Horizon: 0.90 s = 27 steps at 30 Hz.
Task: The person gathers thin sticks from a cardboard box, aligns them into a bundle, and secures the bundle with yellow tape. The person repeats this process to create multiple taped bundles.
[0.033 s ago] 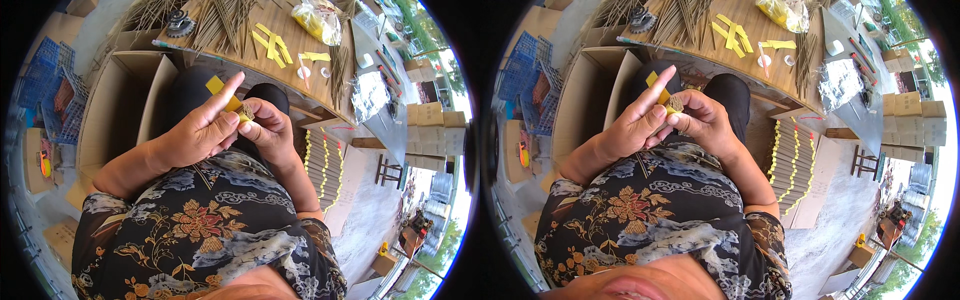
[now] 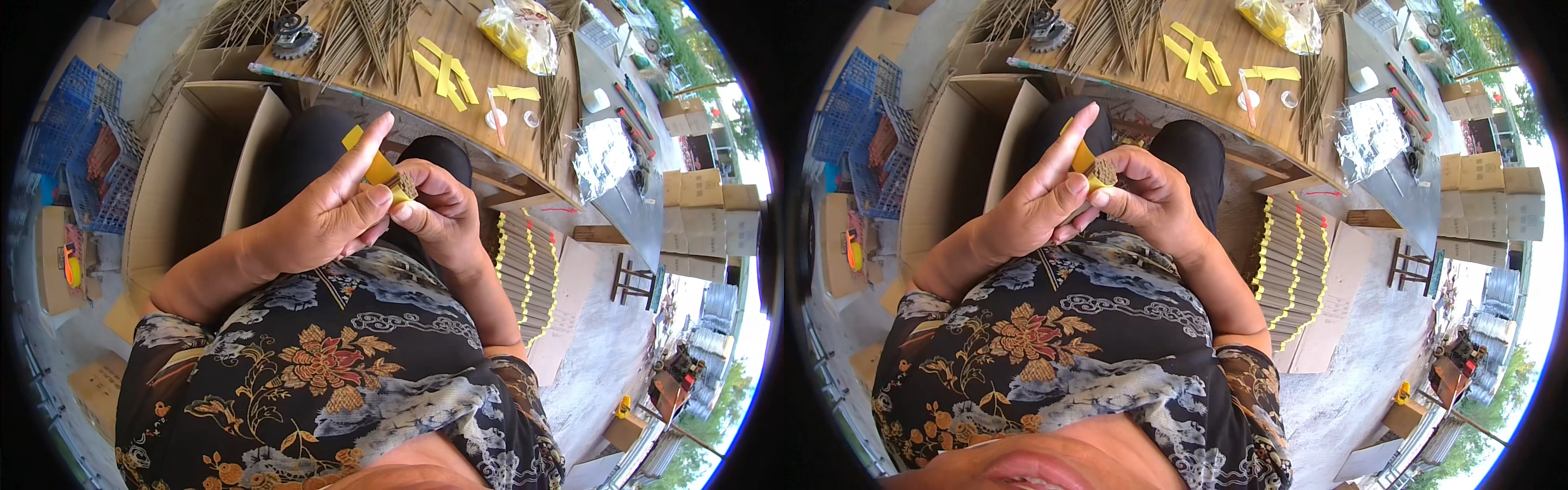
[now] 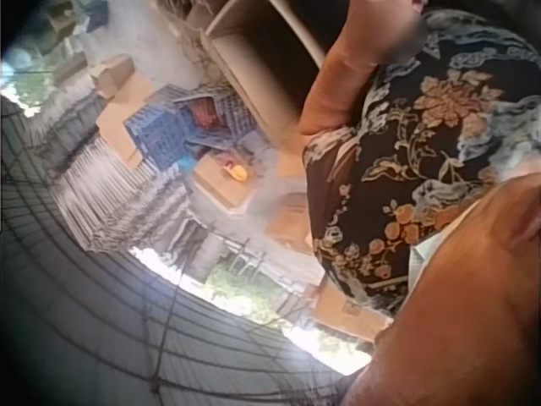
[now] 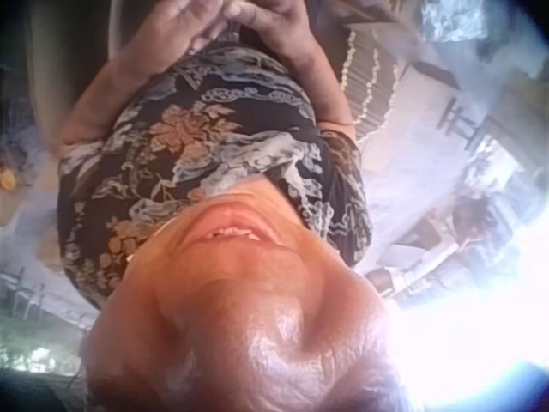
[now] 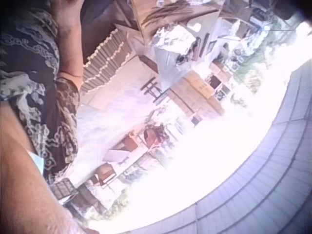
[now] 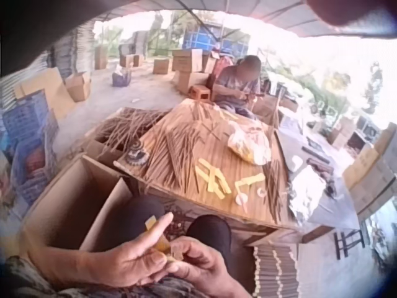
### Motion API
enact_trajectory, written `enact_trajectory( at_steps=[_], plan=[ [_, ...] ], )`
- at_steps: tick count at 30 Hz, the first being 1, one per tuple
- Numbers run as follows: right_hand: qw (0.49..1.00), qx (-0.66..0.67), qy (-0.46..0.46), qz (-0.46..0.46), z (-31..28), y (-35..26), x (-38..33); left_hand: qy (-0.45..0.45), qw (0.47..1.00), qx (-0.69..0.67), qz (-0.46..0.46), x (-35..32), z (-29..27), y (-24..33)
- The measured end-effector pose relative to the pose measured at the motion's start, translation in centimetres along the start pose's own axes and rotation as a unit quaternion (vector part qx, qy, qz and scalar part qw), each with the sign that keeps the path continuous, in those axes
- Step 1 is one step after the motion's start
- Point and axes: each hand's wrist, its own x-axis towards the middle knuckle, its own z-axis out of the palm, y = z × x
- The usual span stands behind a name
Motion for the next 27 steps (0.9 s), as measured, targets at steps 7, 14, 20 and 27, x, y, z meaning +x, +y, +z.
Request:
enact_trajectory(
  at_steps=[7, 14, 20, 27],
  plan=[
    [0.993, -0.112, -0.034, -0.002, -1.6, -0.3, -0.1, -0.046, 0.994, -0.076, -0.065, 0.1, -0.4, -0.4],
    [0.982, -0.178, -0.049, 0.029, -1.3, -2.2, 0.2, -0.061, 0.987, -0.097, -0.113, 0.3, -0.4, -0.2],
    [0.96, -0.272, -0.069, -0.013, -1.6, -2.5, 0.8, -0.067, 0.977, -0.157, -0.125, 0.5, -0.4, -0.5],
    [0.931, -0.343, -0.112, -0.06, -1.7, -3.6, 1.5, -0.078, 0.965, -0.212, -0.13, 0.7, -0.3, -0.1]
  ],
)
